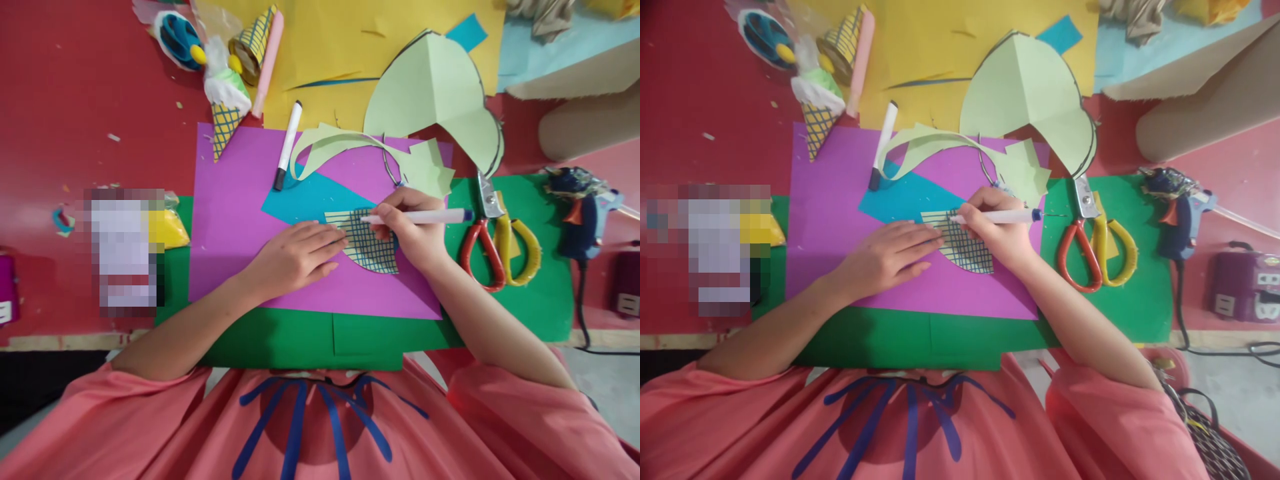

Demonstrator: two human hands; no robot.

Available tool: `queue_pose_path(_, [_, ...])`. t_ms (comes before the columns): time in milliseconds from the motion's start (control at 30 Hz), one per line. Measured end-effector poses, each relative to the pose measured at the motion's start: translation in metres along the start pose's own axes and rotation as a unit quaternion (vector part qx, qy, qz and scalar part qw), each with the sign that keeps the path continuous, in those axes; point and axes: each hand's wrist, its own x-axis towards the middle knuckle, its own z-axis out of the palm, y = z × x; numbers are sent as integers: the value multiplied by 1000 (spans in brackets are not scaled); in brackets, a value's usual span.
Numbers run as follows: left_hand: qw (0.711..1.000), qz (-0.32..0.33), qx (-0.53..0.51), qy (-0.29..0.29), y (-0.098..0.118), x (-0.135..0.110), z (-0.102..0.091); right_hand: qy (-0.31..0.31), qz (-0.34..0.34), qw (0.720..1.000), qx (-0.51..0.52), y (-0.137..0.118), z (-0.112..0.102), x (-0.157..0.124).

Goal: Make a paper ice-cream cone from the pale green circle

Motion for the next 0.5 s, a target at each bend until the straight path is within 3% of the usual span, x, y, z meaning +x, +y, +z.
queue_pose_path(100, [1000,2,-1,-5,3,-1,1,19,-38,999,-15,3,4,0])
queue_pose_path(267, [1000,2,18,-6,6,-2,2,-23,-28,996,-81,6,8,2])
queue_pose_path(500, [1000,5,26,-1,6,0,1,-22,-16,992,-120,8,8,2])
